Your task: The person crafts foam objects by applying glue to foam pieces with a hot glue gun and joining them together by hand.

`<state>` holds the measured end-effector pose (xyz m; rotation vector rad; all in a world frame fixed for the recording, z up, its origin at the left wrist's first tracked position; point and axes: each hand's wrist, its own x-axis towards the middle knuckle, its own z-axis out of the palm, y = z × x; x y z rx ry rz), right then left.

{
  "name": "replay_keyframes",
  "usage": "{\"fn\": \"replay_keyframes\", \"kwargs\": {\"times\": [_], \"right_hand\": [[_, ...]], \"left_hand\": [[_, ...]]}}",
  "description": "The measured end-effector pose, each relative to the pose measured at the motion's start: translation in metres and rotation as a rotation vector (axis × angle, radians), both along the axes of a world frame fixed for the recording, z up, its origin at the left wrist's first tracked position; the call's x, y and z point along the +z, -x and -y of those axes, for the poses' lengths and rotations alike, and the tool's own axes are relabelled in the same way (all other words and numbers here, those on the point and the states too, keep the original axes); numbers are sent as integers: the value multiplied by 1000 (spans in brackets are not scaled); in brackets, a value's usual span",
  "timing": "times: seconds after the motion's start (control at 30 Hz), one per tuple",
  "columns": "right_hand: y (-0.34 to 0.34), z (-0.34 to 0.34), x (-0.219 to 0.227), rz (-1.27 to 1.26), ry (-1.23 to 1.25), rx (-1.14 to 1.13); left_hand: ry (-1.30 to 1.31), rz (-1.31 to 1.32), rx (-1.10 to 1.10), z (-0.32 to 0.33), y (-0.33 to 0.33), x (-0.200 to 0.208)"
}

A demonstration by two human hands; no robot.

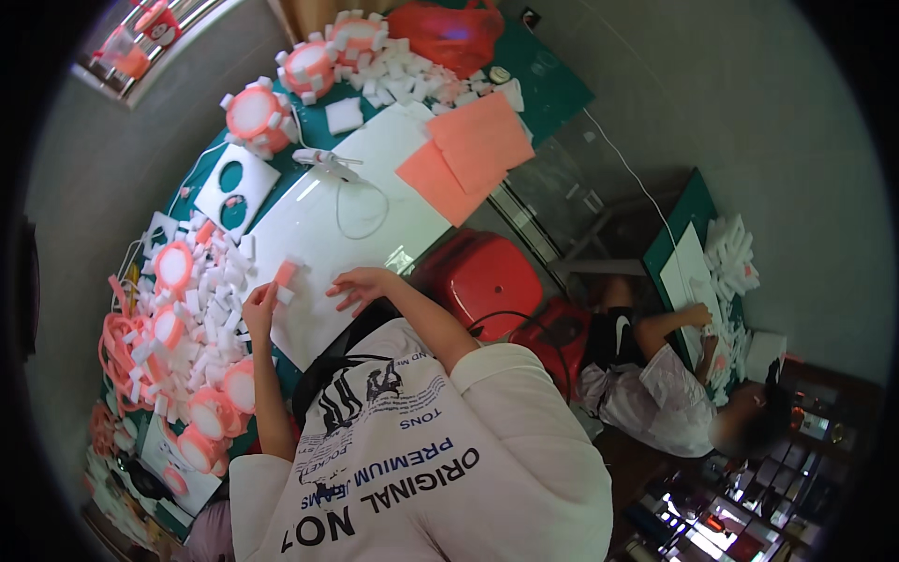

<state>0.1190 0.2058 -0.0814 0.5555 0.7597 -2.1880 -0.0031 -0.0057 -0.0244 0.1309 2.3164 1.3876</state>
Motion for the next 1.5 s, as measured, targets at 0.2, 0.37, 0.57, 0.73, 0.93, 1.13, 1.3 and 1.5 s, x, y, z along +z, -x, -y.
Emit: {"fn": "replay_keyframes", "kwargs": {"times": [0.2,0.37,0.57,0.73,0.93,1.13,1.3,1.5], "right_hand": [[-2,2,-1,25,-82,-56],[-2,5,-6,48,-129,-66],[-2,6,-11,86,-164,-83],[-4,4,3,77,-176,-69],[-3,6,-5,97,-186,-75],[-1,14,5,117,-187,-108],[-6,12,4,88,-170,-91],[-6,9,-2,68,-199,-21]], "left_hand": [[-28,-32,3,-1,2,-5],[29,-41,1,-3,-1,-1],[1,-67,19,-1,-8,-7],[72,-127,20,-4,-10,-3],[36,-155,-2,-3,-13,5],[30,-215,29,7,-12,-6],[-65,-255,66,1,-15,-10],[-73,-245,85,-1,-23,-5]]}}
